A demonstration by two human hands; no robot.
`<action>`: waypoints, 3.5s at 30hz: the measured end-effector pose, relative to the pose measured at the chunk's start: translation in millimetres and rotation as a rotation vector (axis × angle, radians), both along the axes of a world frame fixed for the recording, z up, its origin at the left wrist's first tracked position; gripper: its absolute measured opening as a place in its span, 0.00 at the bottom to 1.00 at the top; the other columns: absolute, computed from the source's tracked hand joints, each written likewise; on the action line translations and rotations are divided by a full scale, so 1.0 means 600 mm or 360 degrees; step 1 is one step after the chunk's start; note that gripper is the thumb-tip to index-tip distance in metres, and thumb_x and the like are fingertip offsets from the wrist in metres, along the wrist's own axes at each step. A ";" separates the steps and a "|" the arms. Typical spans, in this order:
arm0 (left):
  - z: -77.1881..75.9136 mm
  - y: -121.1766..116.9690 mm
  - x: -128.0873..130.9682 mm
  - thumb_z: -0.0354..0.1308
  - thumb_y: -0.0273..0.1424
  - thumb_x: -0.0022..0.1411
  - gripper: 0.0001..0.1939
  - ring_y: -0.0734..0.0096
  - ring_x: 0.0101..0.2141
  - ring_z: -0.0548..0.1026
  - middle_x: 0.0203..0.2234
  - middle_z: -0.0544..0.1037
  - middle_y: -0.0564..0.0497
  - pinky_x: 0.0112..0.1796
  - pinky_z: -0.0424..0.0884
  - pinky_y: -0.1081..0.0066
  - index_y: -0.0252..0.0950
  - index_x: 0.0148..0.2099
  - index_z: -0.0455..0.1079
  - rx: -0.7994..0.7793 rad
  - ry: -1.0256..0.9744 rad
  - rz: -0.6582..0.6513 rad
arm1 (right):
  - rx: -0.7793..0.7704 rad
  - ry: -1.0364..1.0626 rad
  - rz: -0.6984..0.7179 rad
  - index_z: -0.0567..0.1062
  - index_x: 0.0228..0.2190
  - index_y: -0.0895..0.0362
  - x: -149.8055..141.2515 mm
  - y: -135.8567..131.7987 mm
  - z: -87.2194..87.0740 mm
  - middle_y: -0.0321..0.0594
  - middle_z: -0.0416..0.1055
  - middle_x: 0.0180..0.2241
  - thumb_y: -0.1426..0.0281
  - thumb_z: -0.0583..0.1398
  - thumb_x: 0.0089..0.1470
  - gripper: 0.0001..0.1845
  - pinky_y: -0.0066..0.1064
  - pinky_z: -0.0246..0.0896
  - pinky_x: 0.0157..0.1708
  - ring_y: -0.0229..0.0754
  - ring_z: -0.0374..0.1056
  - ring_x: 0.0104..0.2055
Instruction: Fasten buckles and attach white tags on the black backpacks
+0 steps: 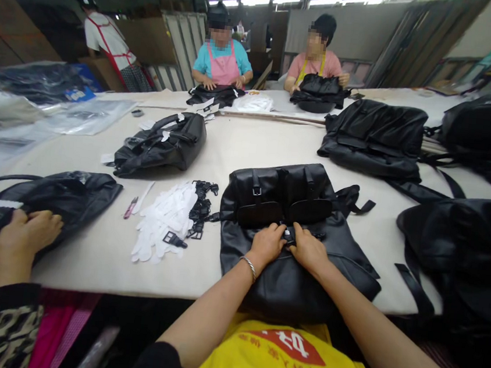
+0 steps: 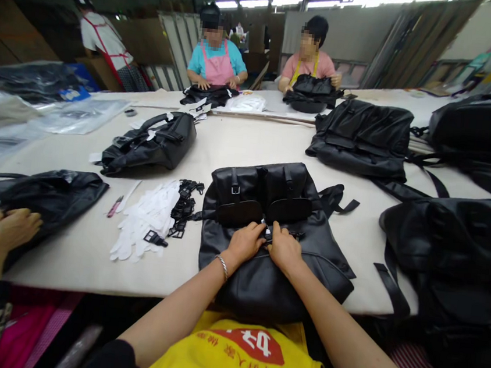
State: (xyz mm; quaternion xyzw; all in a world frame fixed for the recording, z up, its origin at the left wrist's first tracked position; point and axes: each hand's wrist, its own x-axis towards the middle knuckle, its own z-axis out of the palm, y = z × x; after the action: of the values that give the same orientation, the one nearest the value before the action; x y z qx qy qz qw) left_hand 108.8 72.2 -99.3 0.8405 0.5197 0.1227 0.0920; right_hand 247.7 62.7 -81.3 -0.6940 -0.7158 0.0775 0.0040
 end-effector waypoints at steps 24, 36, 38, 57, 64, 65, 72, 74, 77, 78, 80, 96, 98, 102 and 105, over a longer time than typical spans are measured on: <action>-0.019 0.006 0.018 0.46 0.37 0.58 0.11 0.68 0.32 0.70 0.35 0.68 0.50 0.28 0.65 0.72 0.38 0.42 0.58 0.0020 -0.0155 0.0382 | 0.0110 0.0034 0.0249 0.68 0.37 0.57 0.005 0.001 -0.010 0.40 0.67 0.36 0.70 0.57 0.50 0.10 0.26 0.54 0.38 0.41 0.61 0.40; -0.032 -0.001 -0.001 0.46 0.34 0.58 0.11 0.74 0.35 0.68 0.35 0.68 0.52 0.37 0.64 0.76 0.40 0.43 0.62 0.0055 -0.0589 0.0257 | 0.0301 0.0015 0.0106 0.64 0.38 0.59 -0.013 -0.026 -0.002 0.42 0.65 0.34 0.67 0.56 0.50 0.14 0.29 0.54 0.36 0.43 0.61 0.38; -0.032 -0.001 -0.001 0.46 0.35 0.58 0.11 0.74 0.36 0.68 0.35 0.68 0.52 0.36 0.64 0.76 0.40 0.42 0.63 0.0053 -0.0545 0.0239 | 0.0306 0.0075 0.0102 0.64 0.38 0.59 -0.012 -0.027 -0.003 0.41 0.65 0.33 0.66 0.57 0.50 0.13 0.28 0.54 0.36 0.42 0.62 0.38; 0.015 -0.010 0.005 0.55 0.39 0.51 0.23 0.68 0.37 0.68 0.39 0.66 0.50 0.36 0.67 0.70 0.39 0.48 0.56 -0.0097 -0.0145 -0.0037 | -0.0078 0.0090 -0.0219 0.68 0.36 0.60 0.031 0.012 0.015 0.46 0.66 0.36 0.65 0.58 0.47 0.14 0.33 0.56 0.34 0.47 0.64 0.38; 0.022 -0.001 0.016 0.41 0.29 0.60 0.11 0.65 0.31 0.70 0.31 0.70 0.43 0.32 0.67 0.68 0.31 0.38 0.63 0.0072 0.0274 -0.0376 | -0.0195 0.0446 -0.0200 0.72 0.30 0.59 0.051 0.017 0.009 0.41 0.70 0.30 0.65 0.60 0.43 0.11 0.26 0.54 0.29 0.42 0.66 0.34; 0.023 0.000 0.014 0.40 0.29 0.60 0.12 0.66 0.31 0.71 0.30 0.71 0.42 0.31 0.67 0.68 0.31 0.38 0.64 0.0083 0.0284 -0.0393 | -0.0203 0.0504 -0.0175 0.72 0.27 0.58 0.055 0.015 0.013 0.39 0.70 0.27 0.65 0.60 0.43 0.09 0.25 0.53 0.28 0.39 0.65 0.31; 0.026 0.020 0.007 0.39 0.32 0.61 0.15 0.69 0.30 0.71 0.28 0.73 0.45 0.31 0.66 0.71 0.34 0.35 0.65 0.0143 0.0125 -0.0223 | -0.0122 0.0702 -0.0151 0.67 0.19 0.58 0.066 -0.009 0.039 0.36 0.66 0.22 0.70 0.55 0.49 0.10 0.25 0.47 0.25 0.36 0.62 0.27; 0.026 0.027 0.011 0.42 0.32 0.60 0.12 0.71 0.30 0.71 0.28 0.73 0.48 0.32 0.65 0.74 0.35 0.36 0.66 0.0135 -0.0116 -0.0047 | -0.0140 0.0726 -0.0126 0.65 0.17 0.59 0.062 -0.011 0.037 0.36 0.65 0.20 0.70 0.55 0.49 0.12 0.25 0.46 0.25 0.36 0.61 0.26; 0.030 0.034 0.015 0.45 0.31 0.58 0.10 0.75 0.29 0.71 0.27 0.74 0.51 0.32 0.65 0.76 0.36 0.35 0.67 0.0080 -0.0440 0.0142 | -0.0213 0.0778 -0.0080 0.63 0.14 0.59 0.051 -0.006 0.024 0.34 0.61 0.17 0.72 0.56 0.47 0.14 0.25 0.44 0.23 0.34 0.58 0.23; 0.031 0.035 0.015 0.46 0.31 0.58 0.09 0.76 0.28 0.70 0.26 0.73 0.52 0.32 0.64 0.76 0.36 0.34 0.67 0.0062 -0.0513 0.0166 | -0.0235 0.0801 -0.0072 0.63 0.13 0.59 0.047 -0.003 0.020 0.34 0.60 0.16 0.72 0.56 0.47 0.14 0.25 0.44 0.22 0.34 0.57 0.22; 0.035 0.035 0.014 0.47 0.31 0.57 0.09 0.76 0.28 0.70 0.26 0.73 0.52 0.32 0.65 0.76 0.36 0.34 0.68 0.0052 -0.0623 0.0173 | -0.0265 0.0848 -0.0072 0.63 0.13 0.59 0.039 0.007 0.011 0.32 0.58 0.14 0.72 0.55 0.47 0.14 0.24 0.43 0.21 0.33 0.56 0.20; 0.059 0.038 -0.005 0.55 0.27 0.50 0.24 0.75 0.32 0.71 0.30 0.74 0.54 0.38 0.66 0.72 0.41 0.51 0.58 -0.0370 -0.0935 0.0121 | -0.0301 0.1164 -0.0301 0.70 0.20 0.60 0.009 0.059 0.019 0.32 0.59 0.11 0.70 0.55 0.49 0.10 0.22 0.46 0.17 0.31 0.56 0.15; 0.069 0.038 -0.006 0.56 0.26 0.48 0.26 0.74 0.33 0.71 0.31 0.74 0.52 0.38 0.66 0.71 0.40 0.51 0.57 -0.0520 -0.0982 0.0126 | -0.0325 0.1212 -0.0343 0.69 0.20 0.60 0.011 0.060 0.022 0.31 0.58 0.09 0.70 0.55 0.49 0.10 0.21 0.48 0.17 0.31 0.56 0.14; 0.074 0.043 0.002 0.53 0.25 0.50 0.17 0.76 0.26 0.72 0.26 0.73 0.50 0.29 0.68 0.74 0.33 0.45 0.61 -0.1111 -0.1432 0.0479 | -0.0459 0.1346 -0.0411 0.68 0.27 0.61 0.014 0.054 0.033 0.33 0.63 0.11 0.73 0.54 0.51 0.04 0.21 0.52 0.14 0.33 0.59 0.13; 0.061 0.047 0.016 0.56 0.25 0.47 0.11 0.80 0.22 0.68 0.20 0.69 0.53 0.24 0.65 0.79 0.30 0.36 0.66 -0.1213 -0.1624 0.0666 | -0.0563 0.1434 -0.0424 0.64 0.37 0.63 0.018 0.050 0.038 0.34 0.65 0.13 0.79 0.52 0.51 0.09 0.22 0.57 0.15 0.36 0.62 0.15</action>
State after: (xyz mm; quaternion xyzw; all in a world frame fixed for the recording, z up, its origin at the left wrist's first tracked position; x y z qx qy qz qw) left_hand 118.6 100.2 -62.8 0.4672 0.5701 0.3280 0.5908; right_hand 258.2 92.6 -58.2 -0.6669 -0.5240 0.4885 0.2049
